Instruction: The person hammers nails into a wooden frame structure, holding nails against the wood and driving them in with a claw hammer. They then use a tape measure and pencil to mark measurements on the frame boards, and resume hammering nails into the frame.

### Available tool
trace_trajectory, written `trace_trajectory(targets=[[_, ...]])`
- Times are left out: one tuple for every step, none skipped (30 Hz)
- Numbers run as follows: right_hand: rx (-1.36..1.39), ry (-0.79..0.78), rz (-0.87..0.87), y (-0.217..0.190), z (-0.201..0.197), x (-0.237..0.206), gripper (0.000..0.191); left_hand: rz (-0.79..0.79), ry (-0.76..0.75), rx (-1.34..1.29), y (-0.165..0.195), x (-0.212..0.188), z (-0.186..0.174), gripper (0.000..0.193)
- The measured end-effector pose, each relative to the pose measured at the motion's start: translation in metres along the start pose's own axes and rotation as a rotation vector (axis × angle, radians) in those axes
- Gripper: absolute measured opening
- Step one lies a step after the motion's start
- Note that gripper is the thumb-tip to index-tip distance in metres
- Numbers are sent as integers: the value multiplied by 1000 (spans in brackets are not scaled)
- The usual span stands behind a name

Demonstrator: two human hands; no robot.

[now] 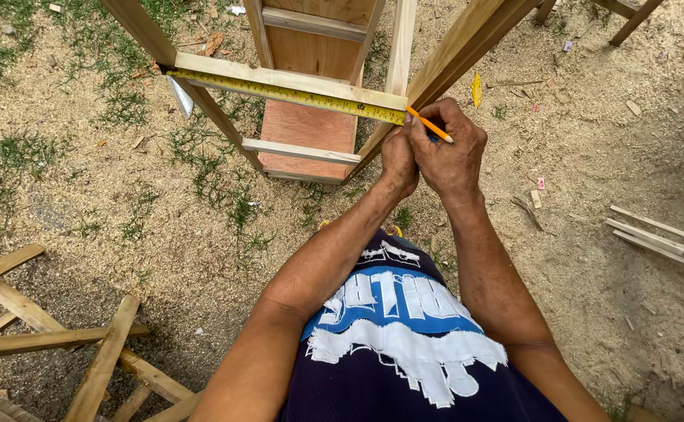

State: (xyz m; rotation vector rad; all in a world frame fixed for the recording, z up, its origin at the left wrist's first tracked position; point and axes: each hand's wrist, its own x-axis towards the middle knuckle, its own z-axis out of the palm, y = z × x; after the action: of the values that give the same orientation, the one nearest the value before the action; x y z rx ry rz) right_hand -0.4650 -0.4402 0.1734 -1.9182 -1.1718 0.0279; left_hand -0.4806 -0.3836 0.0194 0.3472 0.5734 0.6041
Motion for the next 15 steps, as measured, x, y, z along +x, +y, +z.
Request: trace_trajectory(targets=[[0,0,-8,0,0,0,11,0,-11,2,-1,1,-1,50],[-3,0,-16,1,0,0,11,-1,-24,3,-2,2,-2,50],[3,1,-4,2,0,-1,11,6,-30,-2,-2,3,-3,50],[8,1,8,2,0,-1,11,11,-36,-8,-3,3,-4,50],[13,0,22,3,0,-2,10,16,-40,-14,-3,3,-5,50],[25,3,20,3,0,-3,10,7,-42,-16,-3,3,-5,50],[38,6,18,4,0,-3,10,-2,-44,-18,-3,3,-6,51],[51,9,15,4,1,-4,10,-11,-46,-20,-2,3,-7,52],[46,3,16,5,1,-4,10,-30,-30,-2,-1,2,-7,49],[42,-4,18,6,1,-4,10,-49,-14,15,0,2,-7,45],[38,-11,18,6,2,-5,10,-66,2,32,0,2,-8,42],[39,-15,18,7,2,-5,10,-64,3,34,1,1,-8,41],[39,-20,18,7,2,-5,10,-61,4,34,1,1,-8,39],[39,-26,17,8,2,-5,11,-59,6,34,1,1,-9,38],[38,-21,14,8,2,-6,11,-54,3,44,1,1,-9,38]])
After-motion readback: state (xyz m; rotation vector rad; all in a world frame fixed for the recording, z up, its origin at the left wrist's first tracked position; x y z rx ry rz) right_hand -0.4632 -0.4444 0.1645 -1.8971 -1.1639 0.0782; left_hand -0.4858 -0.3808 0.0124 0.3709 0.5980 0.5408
